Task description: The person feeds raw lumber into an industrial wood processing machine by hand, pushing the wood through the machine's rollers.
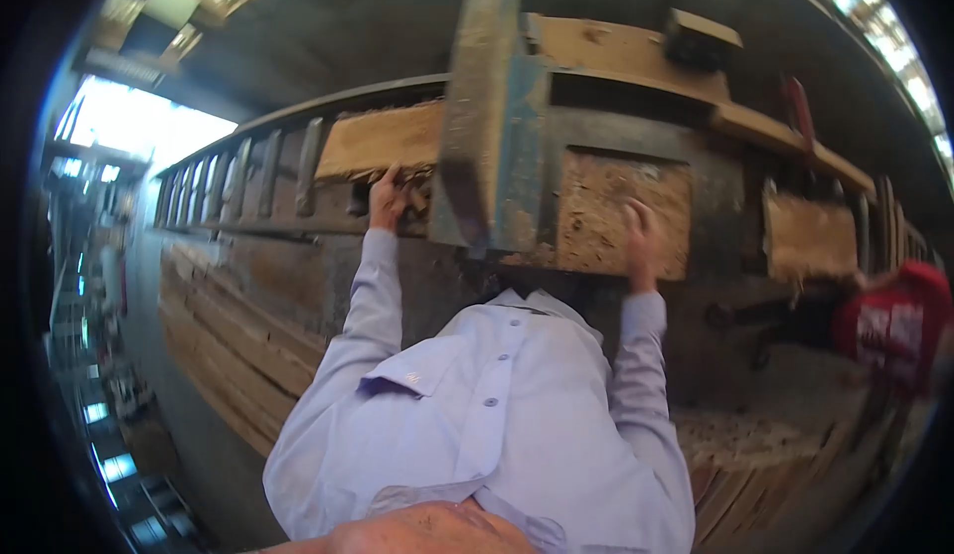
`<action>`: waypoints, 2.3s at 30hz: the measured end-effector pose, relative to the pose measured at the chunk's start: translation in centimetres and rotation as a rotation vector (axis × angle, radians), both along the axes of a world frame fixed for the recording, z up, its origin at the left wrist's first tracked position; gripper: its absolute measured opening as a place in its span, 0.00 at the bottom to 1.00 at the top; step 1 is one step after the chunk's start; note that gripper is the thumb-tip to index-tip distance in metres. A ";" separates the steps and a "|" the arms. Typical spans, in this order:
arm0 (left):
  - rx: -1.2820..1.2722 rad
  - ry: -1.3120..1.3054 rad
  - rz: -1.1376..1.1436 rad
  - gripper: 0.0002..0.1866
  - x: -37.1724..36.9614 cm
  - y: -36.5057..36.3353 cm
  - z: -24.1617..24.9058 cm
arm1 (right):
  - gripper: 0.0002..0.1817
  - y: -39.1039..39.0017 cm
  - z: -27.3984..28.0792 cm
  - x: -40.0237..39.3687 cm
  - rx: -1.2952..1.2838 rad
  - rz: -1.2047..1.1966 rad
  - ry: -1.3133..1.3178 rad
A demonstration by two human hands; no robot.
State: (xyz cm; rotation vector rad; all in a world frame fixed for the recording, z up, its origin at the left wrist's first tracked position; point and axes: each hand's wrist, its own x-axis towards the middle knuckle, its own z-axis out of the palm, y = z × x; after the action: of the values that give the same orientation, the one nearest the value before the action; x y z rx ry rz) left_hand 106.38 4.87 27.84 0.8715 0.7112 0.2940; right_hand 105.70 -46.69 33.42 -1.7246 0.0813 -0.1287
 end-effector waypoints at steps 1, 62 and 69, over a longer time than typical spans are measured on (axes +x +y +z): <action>-0.007 -0.014 -0.020 0.09 0.0 -1.3 0.8 | 0.15 1.8 0.3 0.7 0.127 0.007 0.100; 0.715 -0.052 -0.638 0.14 4.0 -4.3 6.2 | 0.36 -12.3 -7.5 12.6 -0.775 -0.730 0.040; 0.714 -0.048 -0.613 0.14 -1.4 -2.2 5.2 | 0.37 -12.1 -8.1 12.7 -0.780 -0.716 0.076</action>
State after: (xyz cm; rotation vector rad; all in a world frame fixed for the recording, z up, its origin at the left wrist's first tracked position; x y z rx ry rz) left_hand 104.93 2.64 33.07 1.7027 0.2517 0.0042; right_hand 118.44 -58.76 25.33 -2.4020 0.7932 -0.6937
